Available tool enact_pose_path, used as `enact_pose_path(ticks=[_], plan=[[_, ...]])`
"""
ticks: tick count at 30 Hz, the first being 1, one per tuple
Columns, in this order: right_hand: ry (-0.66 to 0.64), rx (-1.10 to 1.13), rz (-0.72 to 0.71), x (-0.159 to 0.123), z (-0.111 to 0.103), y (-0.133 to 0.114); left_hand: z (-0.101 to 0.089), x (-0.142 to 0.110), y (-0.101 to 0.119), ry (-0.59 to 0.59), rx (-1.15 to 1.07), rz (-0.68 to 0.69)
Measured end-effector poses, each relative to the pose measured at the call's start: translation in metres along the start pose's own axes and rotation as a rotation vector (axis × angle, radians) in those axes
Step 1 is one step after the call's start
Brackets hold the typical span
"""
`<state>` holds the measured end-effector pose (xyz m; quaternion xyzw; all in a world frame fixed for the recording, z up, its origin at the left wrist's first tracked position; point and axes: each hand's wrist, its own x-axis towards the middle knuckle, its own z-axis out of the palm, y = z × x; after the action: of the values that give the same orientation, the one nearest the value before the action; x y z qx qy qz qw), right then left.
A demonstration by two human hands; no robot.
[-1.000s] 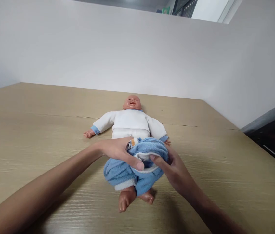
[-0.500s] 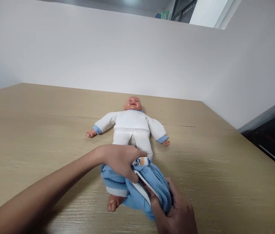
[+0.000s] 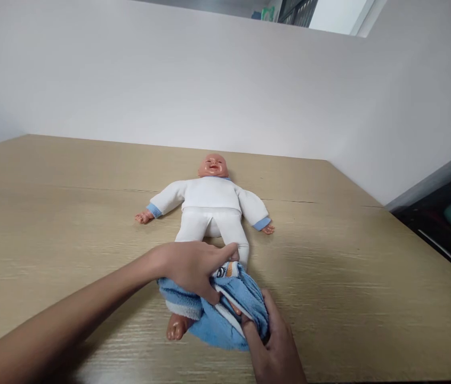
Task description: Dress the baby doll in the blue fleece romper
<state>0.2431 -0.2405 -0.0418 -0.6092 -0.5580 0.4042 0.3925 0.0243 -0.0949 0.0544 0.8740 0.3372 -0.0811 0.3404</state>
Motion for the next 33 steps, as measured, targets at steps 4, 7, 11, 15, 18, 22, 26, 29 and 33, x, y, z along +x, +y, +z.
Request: enact_pose_path(ticks=[4, 7, 11, 15, 18, 22, 26, 29, 33], plan=[[-0.017, 0.181, 0.094, 0.001, 0.005, 0.000, 0.000, -0.003, 0.000, 0.086, -0.213, 0.076], [0.045, 0.259, 0.130, 0.006, 0.007, -0.003, 0.003, -0.010, 0.002, 0.178, -0.321, 0.081], [-0.031, 0.350, -0.030, 0.026, -0.005, -0.017, 0.010, -0.021, 0.001, 0.247, -0.436, 0.016], [-0.241, 0.293, -0.140, 0.053, -0.030, -0.032, 0.019, -0.029, -0.008, 0.251, -0.525, 0.066], [-0.365, 0.110, -0.242, 0.072, -0.047, -0.039, 0.025, -0.031, -0.015, 0.286, -0.568, 0.167], [-0.448, -0.146, -0.398, 0.094, -0.062, -0.047, 0.025, -0.033, -0.022, 0.370, -0.410, 0.184], [-0.581, -0.249, -0.460, 0.108, -0.073, -0.060, 0.019, -0.042, -0.024, 0.383, -0.249, 0.184], [-0.684, -0.246, -0.472, 0.117, -0.080, -0.071, 0.013, -0.056, -0.026, 0.391, -0.138, 0.118], [-0.781, -0.121, -0.492, 0.140, -0.079, -0.078, 0.006, -0.073, -0.038, 0.440, -0.071, 0.035]])
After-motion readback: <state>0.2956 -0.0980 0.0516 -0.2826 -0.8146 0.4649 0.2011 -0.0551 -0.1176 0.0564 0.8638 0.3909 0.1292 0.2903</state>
